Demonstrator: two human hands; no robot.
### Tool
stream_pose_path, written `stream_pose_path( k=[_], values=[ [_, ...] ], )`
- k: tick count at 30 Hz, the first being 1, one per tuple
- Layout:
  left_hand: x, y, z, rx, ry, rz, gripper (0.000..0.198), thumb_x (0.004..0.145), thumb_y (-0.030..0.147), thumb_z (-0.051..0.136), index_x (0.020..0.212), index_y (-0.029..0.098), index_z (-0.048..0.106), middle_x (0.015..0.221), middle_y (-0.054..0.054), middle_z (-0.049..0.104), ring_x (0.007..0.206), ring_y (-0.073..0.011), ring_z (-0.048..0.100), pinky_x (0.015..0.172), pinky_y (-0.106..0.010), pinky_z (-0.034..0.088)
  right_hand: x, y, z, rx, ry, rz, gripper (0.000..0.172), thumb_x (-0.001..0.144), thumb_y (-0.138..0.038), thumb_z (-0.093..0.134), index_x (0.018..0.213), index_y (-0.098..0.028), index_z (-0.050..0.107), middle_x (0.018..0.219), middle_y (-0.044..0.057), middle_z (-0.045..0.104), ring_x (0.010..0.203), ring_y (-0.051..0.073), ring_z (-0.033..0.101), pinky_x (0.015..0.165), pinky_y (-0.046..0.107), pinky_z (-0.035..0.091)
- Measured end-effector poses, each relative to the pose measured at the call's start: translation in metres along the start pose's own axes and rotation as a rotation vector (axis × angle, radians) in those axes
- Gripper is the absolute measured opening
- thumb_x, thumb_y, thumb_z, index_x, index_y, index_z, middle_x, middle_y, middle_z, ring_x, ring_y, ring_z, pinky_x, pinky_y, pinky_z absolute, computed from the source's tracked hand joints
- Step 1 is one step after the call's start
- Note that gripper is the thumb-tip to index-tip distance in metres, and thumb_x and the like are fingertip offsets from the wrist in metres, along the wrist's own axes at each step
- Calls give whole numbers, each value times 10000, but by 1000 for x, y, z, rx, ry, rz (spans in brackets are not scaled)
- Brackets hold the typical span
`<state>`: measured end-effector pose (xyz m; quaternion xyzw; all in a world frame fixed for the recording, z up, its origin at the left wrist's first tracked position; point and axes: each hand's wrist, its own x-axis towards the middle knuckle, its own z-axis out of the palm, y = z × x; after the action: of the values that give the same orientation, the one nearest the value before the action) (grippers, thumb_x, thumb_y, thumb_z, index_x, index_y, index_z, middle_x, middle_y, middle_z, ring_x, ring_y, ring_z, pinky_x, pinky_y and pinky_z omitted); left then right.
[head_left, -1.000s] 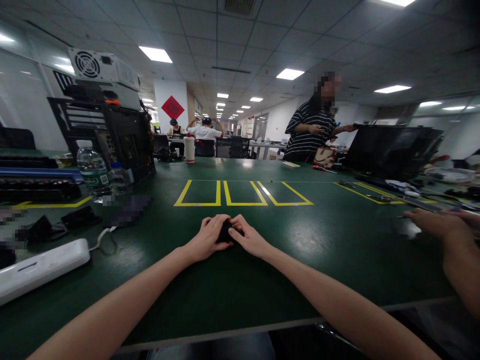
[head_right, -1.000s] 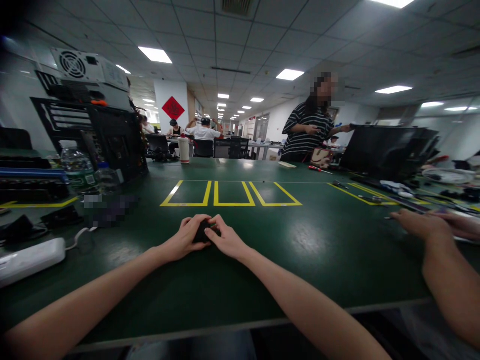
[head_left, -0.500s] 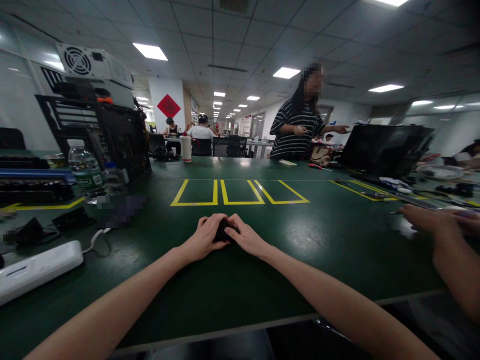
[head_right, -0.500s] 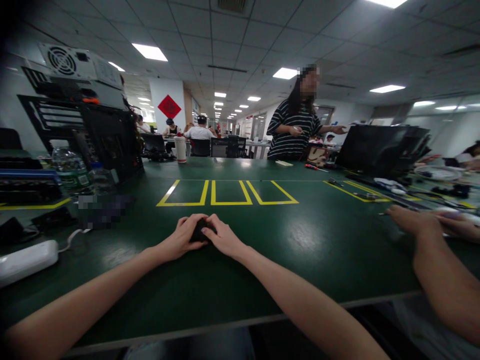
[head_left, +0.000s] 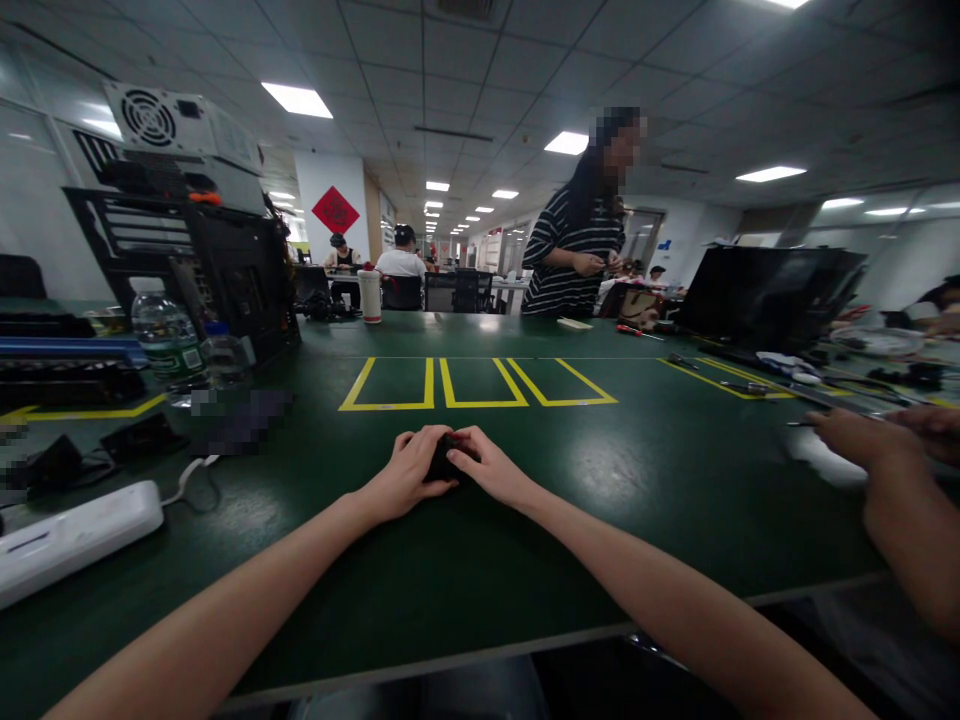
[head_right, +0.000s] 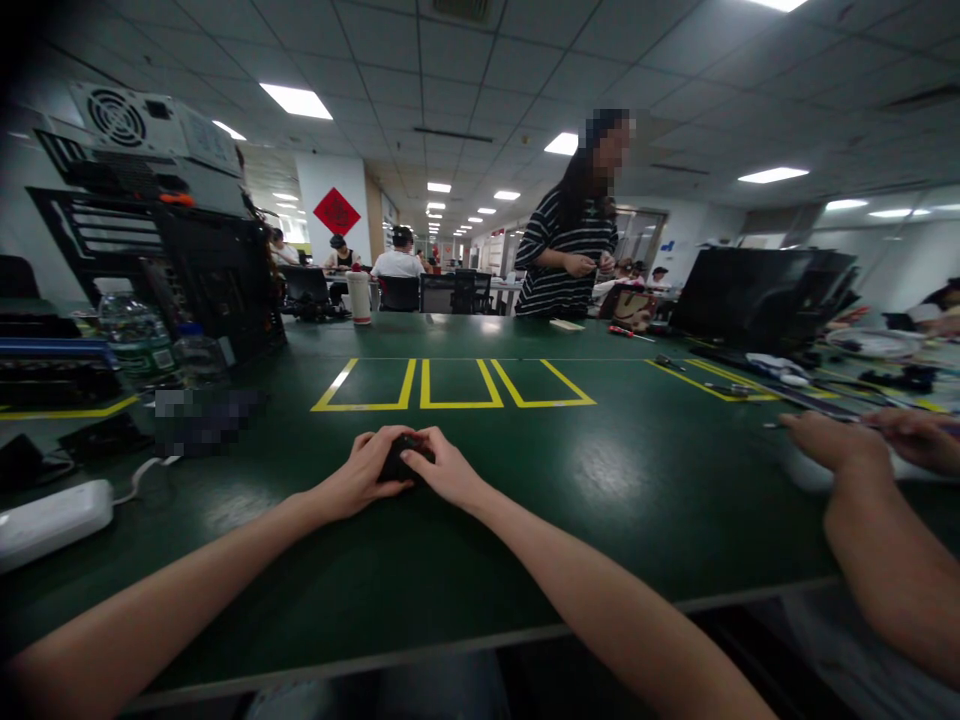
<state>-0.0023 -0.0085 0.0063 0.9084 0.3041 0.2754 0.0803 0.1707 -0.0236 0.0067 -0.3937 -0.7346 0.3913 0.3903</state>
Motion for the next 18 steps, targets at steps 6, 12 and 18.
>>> stream_pose_path(
  k=[6, 12, 18],
  values=[
    [1, -4, 1, -8, -3, -6, 516, 735, 316, 527, 1170, 232, 263, 1126, -56, 421, 1051, -207, 403, 933, -408, 232, -3, 1, -3, -27, -58, -46, 261, 756, -329, 489, 988, -233, 419, 951, 8, 500, 919, 161, 498, 787, 346, 420],
    [1, -5, 3, 5, 25, 10, 533, 722, 317, 541, 1171, 235, 266, 1114, -57, 431, 1048, -215, 407, 918, -405, 246, -1, -1, -1, -22, -22, -63, 203, 780, -340, 448, 949, -230, 427, 914, 0, 505, 900, 149, 501, 788, 340, 418],
    [1, -4, 2, 0, 11, 5, 526, 728, 316, 534, 1170, 228, 262, 1111, -62, 425, 1038, -214, 409, 922, -410, 244, 1, -2, -1, -24, 13, -48, 237, 756, -334, 490, 954, -216, 435, 956, 8, 504, 932, 151, 490, 812, 337, 406]
  ],
)
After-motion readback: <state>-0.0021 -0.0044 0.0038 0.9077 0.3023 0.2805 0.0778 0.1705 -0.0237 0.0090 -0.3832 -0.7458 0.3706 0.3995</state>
